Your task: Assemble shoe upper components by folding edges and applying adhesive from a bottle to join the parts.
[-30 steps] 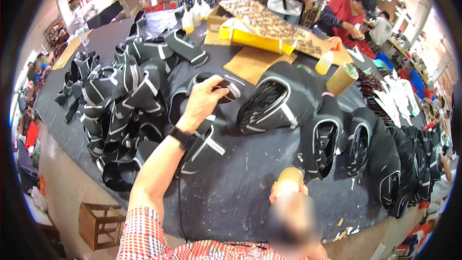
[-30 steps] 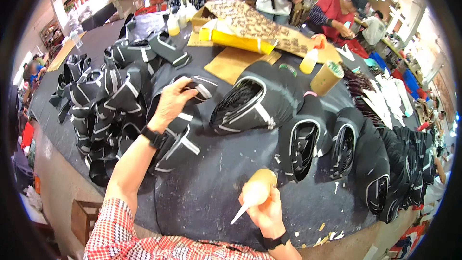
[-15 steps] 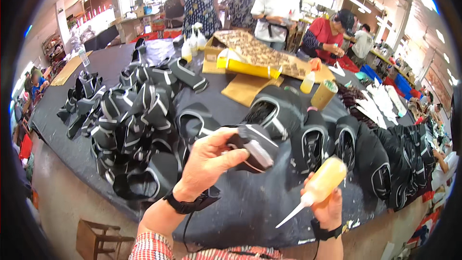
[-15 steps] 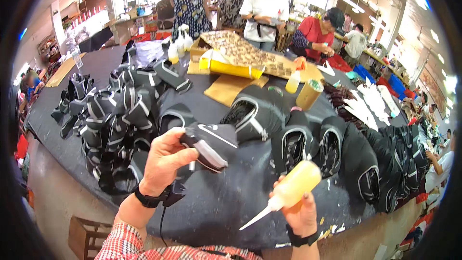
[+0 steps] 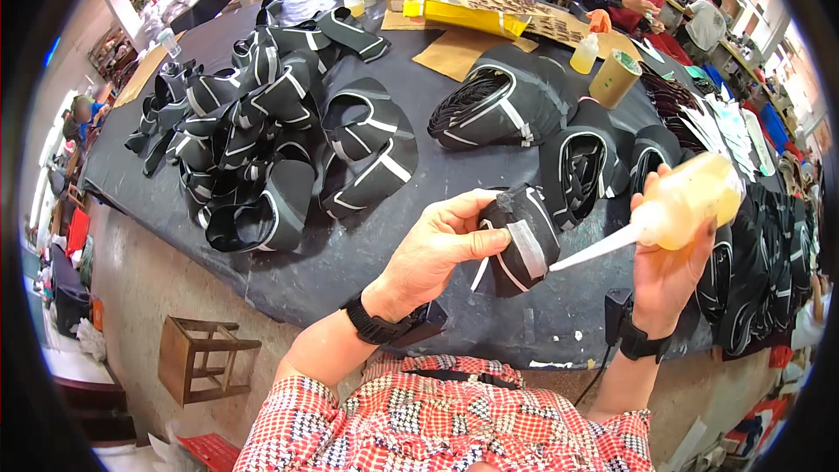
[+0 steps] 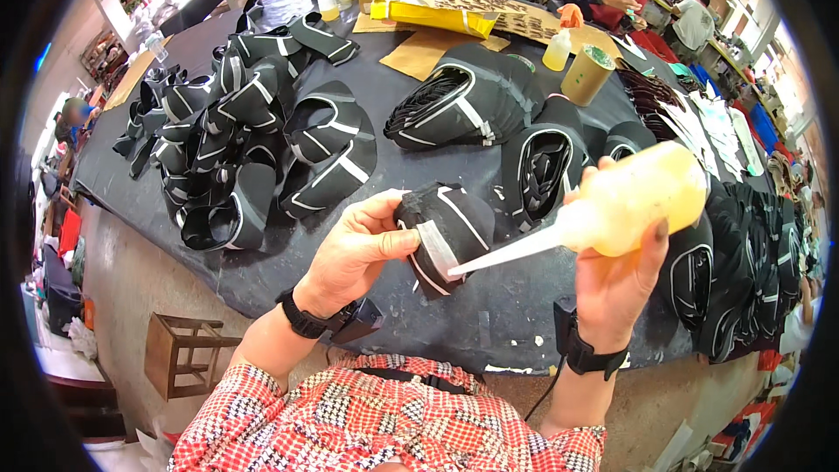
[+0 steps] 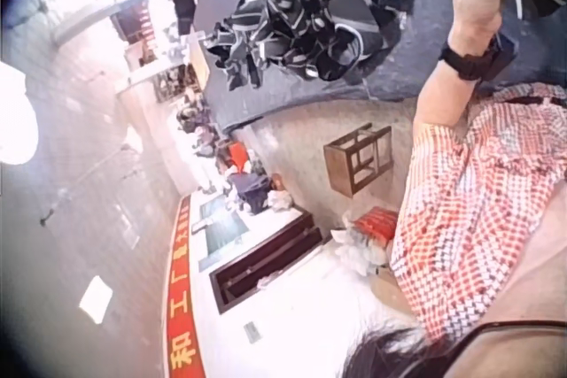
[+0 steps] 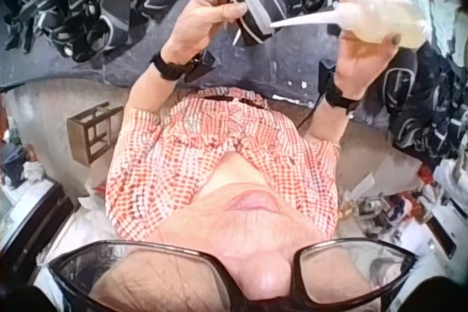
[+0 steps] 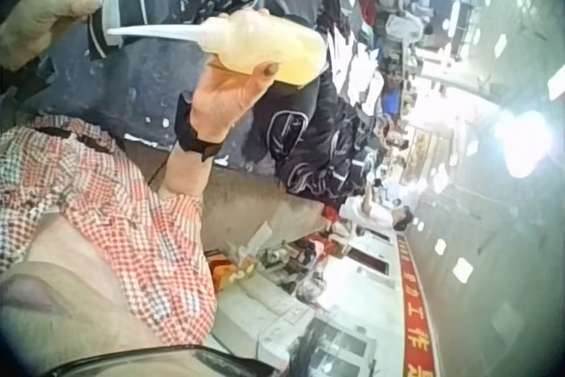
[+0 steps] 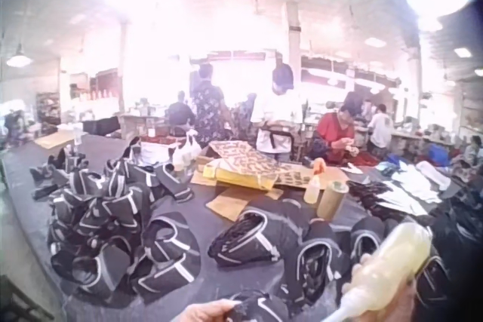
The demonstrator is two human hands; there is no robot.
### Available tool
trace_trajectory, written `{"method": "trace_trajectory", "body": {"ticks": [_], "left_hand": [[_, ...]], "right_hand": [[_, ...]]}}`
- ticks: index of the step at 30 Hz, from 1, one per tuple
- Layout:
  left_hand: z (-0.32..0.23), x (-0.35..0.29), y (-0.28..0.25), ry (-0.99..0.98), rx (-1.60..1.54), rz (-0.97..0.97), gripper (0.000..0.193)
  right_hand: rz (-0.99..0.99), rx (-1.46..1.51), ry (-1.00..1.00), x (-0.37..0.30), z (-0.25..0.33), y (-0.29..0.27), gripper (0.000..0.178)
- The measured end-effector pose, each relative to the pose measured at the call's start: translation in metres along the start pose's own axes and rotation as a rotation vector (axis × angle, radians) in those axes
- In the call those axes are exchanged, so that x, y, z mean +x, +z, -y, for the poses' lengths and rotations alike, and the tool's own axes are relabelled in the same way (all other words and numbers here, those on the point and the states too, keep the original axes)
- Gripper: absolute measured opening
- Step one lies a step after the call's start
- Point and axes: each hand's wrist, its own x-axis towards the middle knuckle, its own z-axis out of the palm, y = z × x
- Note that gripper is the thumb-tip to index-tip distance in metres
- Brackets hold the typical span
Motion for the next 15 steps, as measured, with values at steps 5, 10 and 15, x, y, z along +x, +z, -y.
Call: {"method": "trace_trajectory", "body": {"ticks": [5,10,15], "left_hand": [[0.013,-0.001,0.002,0.001,-0.056,-0.037,0.032],[0.001,-0.002,-0.002,0.064,-0.016,-0.089,0.030],[-0.115,0.035,0.004,0.412,0.517,-0.043,0.030]], "right_hand": [[0.025,0.055,0.017,0.008,0.005,-0.001,0.064],[0.029,0.307,0.235,0.006,-0.014,-0.013,0.063],[-0.132,0.307,0.420,-0.014,-0.024,-0.037,0.069]]}}
